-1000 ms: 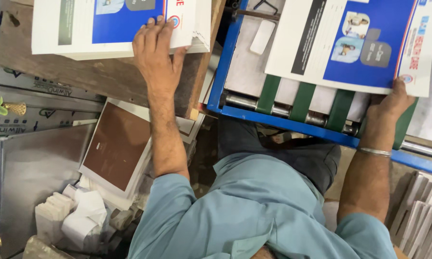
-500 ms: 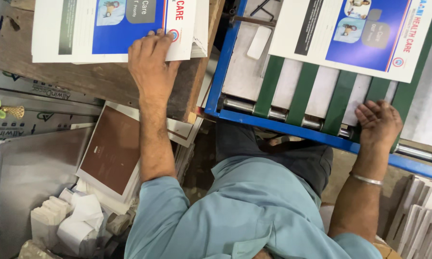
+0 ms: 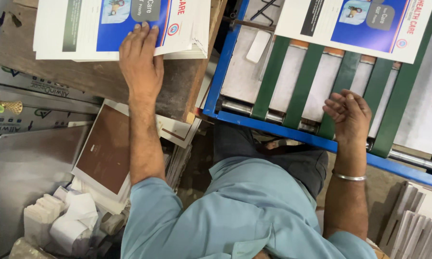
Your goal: The person repeatedly picks up white cardboard boxes from a stack on the left and places them onto a blue conveyor belt with green rollers. The boxes are handled one by one and moved to the right side of the frame.
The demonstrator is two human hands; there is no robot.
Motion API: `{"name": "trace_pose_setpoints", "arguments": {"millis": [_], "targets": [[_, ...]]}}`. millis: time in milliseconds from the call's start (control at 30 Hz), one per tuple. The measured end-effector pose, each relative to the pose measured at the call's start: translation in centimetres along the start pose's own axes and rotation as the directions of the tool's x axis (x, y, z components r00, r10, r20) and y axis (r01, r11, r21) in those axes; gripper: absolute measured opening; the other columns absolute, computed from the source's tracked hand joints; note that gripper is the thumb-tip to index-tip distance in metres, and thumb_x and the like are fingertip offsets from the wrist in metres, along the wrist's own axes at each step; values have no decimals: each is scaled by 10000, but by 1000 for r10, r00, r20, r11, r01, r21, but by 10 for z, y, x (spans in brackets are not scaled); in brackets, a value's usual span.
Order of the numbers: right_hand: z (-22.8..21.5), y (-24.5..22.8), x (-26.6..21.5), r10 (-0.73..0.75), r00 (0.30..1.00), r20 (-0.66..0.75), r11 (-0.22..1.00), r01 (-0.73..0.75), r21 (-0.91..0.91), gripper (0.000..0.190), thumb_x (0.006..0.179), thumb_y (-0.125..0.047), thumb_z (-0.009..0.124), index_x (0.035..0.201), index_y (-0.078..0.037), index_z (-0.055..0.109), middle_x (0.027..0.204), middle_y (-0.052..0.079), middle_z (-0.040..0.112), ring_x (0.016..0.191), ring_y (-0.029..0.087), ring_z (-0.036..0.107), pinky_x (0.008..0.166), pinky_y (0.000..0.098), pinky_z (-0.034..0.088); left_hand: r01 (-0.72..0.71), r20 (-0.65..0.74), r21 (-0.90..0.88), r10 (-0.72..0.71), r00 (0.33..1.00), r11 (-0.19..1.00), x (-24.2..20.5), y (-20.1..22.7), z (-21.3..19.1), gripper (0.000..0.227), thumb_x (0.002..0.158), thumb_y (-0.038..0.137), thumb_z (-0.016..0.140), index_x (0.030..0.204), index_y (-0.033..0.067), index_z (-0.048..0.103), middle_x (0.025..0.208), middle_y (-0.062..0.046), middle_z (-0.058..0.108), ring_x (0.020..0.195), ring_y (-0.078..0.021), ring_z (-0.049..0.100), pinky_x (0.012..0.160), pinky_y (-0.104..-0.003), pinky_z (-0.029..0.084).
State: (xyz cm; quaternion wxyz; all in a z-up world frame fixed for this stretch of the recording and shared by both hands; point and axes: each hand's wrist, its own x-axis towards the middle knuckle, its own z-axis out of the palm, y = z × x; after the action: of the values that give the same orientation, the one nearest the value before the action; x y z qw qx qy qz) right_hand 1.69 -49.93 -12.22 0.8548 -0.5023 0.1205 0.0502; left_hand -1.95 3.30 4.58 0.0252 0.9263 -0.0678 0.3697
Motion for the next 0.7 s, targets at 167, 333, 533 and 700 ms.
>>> {"name": "trace_pose_setpoints", "arguments": {"millis": [167, 333, 533, 700], "targets": [[44, -15, -9, -15, 993, 119, 999, 19, -37, 259, 1135, -139, 560, 1302, 57, 592, 1141, 198, 716, 998, 303, 743, 868, 411, 656, 148, 78, -252, -132, 988, 956, 14, -19, -20, 373, 1017, -1, 689, 1382, 76, 677, 1377, -97, 706, 1287, -302, 644, 1121, -456, 471], [115, -26, -31, -31, 915, 403, 999, 34, 0, 337, 1126, -197, 569, 1373, 33, 568, 1263, 197, 683, 1090, 312, 723, 925, 425, 649, 126, 58, -199, -117, 991, 972, 19, 54, -2, 441, 922, 2, 682, 1360, 36, 638, 1380, -123, 623, 1341, -334, 547, 1190, -508, 395], [174, -15, -36, 34, 861, 508, 972, -147, 183, 431, 1076, -199, 574, 1468, -44, 482, 1361, 130, 638, 1163, 275, 701, 897, 425, 649, -160, 427, -248, 256, 867, 955, 17, 197, 20, 751, 824, 451, 750, 1375, -27, 572, 1422, -230, 551, 1395, -376, 432, 1197, -646, 169], [127, -24, 0, -61, 977, 205, 986, 28, 162, 374, 1116, -45, 526, 1483, 12, 481, 1298, 162, 648, 1099, 278, 717, 867, 399, 654, -124, 460, -275, 244, 854, 953, 17, 165, -2, 745, 982, 525, 660, 1490, 1, 508, 1561, -263, 437, 1483, -386, 342, 1250, -605, 145]]}}
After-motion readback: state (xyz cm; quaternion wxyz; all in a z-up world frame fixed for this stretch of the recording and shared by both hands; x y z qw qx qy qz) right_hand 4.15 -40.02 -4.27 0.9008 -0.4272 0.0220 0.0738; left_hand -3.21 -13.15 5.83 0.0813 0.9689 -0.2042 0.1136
